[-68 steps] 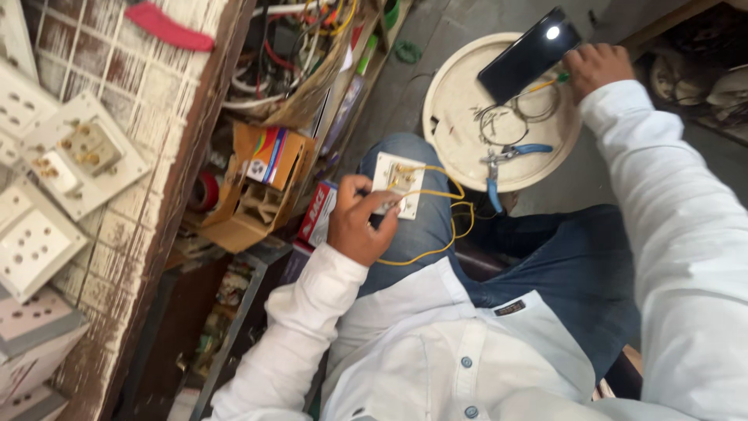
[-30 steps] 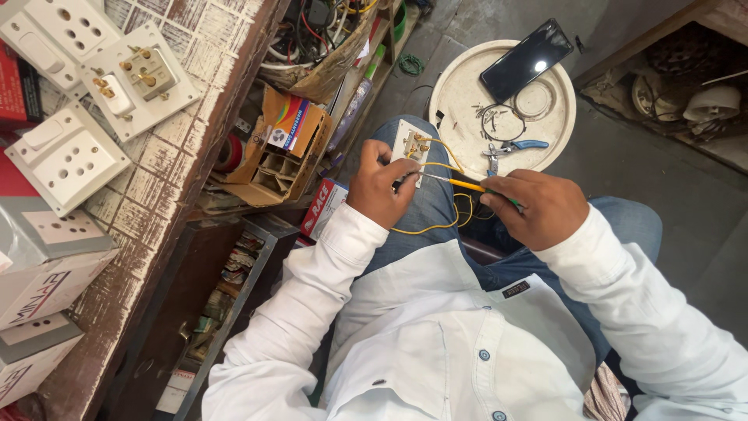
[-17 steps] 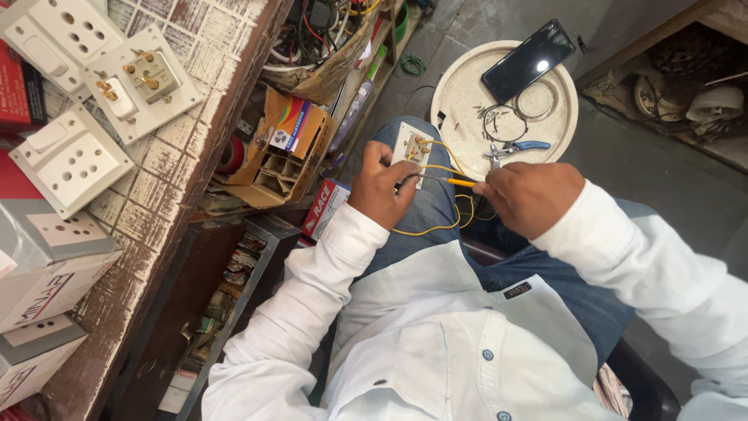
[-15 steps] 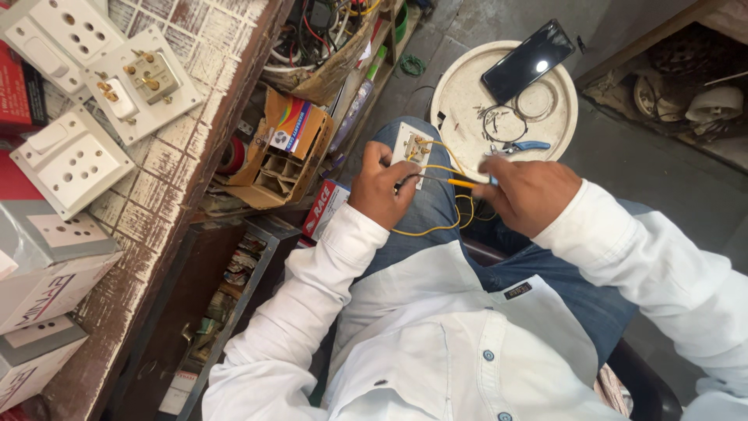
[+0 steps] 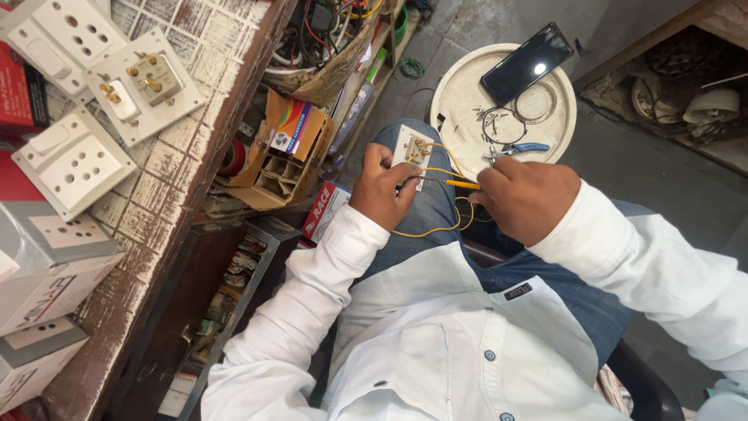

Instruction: The person sits on the floor and wires a white electrical socket using a yellow wire. They use pliers to strip the wire ends and a screwdriver to secure the connections to the socket terminals.

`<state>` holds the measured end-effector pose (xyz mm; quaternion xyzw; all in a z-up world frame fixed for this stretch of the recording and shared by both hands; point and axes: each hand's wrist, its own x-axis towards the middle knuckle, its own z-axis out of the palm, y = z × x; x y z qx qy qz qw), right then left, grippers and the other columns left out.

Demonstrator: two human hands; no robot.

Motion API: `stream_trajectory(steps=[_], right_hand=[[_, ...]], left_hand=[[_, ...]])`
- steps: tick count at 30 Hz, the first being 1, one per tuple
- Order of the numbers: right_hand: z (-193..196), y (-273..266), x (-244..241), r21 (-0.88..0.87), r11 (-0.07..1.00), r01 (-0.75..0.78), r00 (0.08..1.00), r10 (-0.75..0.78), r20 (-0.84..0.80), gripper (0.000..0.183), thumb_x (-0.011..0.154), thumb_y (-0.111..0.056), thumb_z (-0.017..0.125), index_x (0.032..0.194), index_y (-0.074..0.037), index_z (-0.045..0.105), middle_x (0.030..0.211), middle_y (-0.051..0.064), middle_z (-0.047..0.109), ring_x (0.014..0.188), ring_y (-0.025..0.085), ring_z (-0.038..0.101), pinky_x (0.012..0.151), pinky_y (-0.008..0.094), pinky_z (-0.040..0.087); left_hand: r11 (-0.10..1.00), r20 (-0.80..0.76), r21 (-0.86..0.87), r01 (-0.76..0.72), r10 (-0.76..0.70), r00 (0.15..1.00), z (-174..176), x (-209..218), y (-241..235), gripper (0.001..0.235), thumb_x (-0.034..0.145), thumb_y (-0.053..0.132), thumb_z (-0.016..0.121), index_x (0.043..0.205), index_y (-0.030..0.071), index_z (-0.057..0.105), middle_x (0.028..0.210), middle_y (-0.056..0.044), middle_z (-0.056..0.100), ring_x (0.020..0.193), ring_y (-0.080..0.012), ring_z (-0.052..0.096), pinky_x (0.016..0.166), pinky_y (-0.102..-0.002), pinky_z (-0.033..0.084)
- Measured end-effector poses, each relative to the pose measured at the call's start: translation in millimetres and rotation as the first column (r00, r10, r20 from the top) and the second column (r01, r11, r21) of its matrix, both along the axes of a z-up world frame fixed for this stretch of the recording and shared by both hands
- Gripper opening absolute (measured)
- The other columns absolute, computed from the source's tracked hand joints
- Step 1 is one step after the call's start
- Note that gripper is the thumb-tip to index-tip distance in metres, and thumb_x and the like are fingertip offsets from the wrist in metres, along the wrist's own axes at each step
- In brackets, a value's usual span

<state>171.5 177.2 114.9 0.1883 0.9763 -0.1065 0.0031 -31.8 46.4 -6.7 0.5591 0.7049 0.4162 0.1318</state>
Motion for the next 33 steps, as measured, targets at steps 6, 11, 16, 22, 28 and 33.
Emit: stream_trajectory(steps=[6,11,16,22,28,33], right_hand=[[-3.2,0.1,-5.9,-0.121,0.992,0.047,0.999,-0.043,0.033,0.023,0.091,-0.029,0.071,0.101,-0.008,0.067,0.077,0.008,0.066,0.065,0.031,0.068,0.055,0.041,0.053],[-4.3,-3.3,-0.9,0.028,0.988,-0.15,0.989,0.15,-0.004,0.017,0.092,-0.024,0.068,0.092,-0.007,0.067,0.075,0.01,0.063,0.066,0.03,0.069,0.056,0.042,0.053],[-14.6,-2.5,-6.1,-0.155,0.988,0.024,0.994,-0.007,0.11,0.019,0.092,-0.025,0.066,0.094,-0.007,0.072,0.077,0.012,0.069,0.07,0.035,0.07,0.061,0.044,0.055],[-40.6,8.6,-7.5,-0.541,0.738,0.402,0.914,-0.29,0.285,0.026,0.095,-0.027,0.061,0.093,-0.006,0.076,0.069,0.01,0.071,0.067,0.029,0.071,0.065,0.04,0.054],[-50.3,31.0,-5.5,-0.68,0.559,0.475,0.877,-0.233,0.421,0.032,0.099,-0.028,0.056,0.092,-0.004,0.076,0.063,0.009,0.065,0.06,0.021,0.062,0.061,0.037,0.052],[-55.8,54.9,16.4,-0.79,0.543,0.284,0.931,-0.354,0.091,0.015,0.096,-0.021,0.063,0.102,-0.007,0.066,0.079,0.004,0.068,0.065,0.011,0.062,0.059,0.03,0.052]], left_hand=[[1.0,0.004,-0.002,-0.003,0.003,1.0,-0.6,0.9,0.6,0.021,0.08,0.01,0.084,0.099,0.013,0.076,0.105,-0.011,0.047,0.087,-0.0284,0.062,0.071,-0.038,0.057],[1.0,0.022,-0.029,-0.006,0.007,1.0,-3.9,1.5,-3.5,0.021,0.081,0.01,0.083,0.1,0.014,0.075,0.106,-0.012,0.047,0.087,-0.0297,0.062,0.072,-0.039,0.056],[1.0,-0.008,-0.026,0.01,-0.01,1.0,2.5,0.4,-0.3,0.022,0.08,0.009,0.083,0.099,0.013,0.075,0.103,-0.013,0.046,0.084,-0.0315,0.061,0.07,-0.041,0.055],[0.999,-0.028,-0.051,0.018,-0.02,0.999,2.7,1.4,-1.8,0.022,0.08,0.008,0.083,0.1,0.014,0.074,0.104,-0.013,0.046,0.085,-0.0314,0.062,0.069,-0.041,0.056],[0.999,0.033,-0.048,-0.019,0.02,0.999,1.3,4.1,-3.4,0.023,0.083,0.008,0.082,0.103,0.015,0.074,0.109,-0.014,0.048,0.086,-0.0302,0.064,0.072,-0.04,0.057],[0.998,0.112,0.038,-0.05,0.045,0.993,-14.7,-11.2,-2.0,0.05,0.082,0.01,0.084,0.125,0.011,0.062,0.113,-0.013,0.055,0.096,-0.0324,0.063,0.082,-0.039,0.054]])
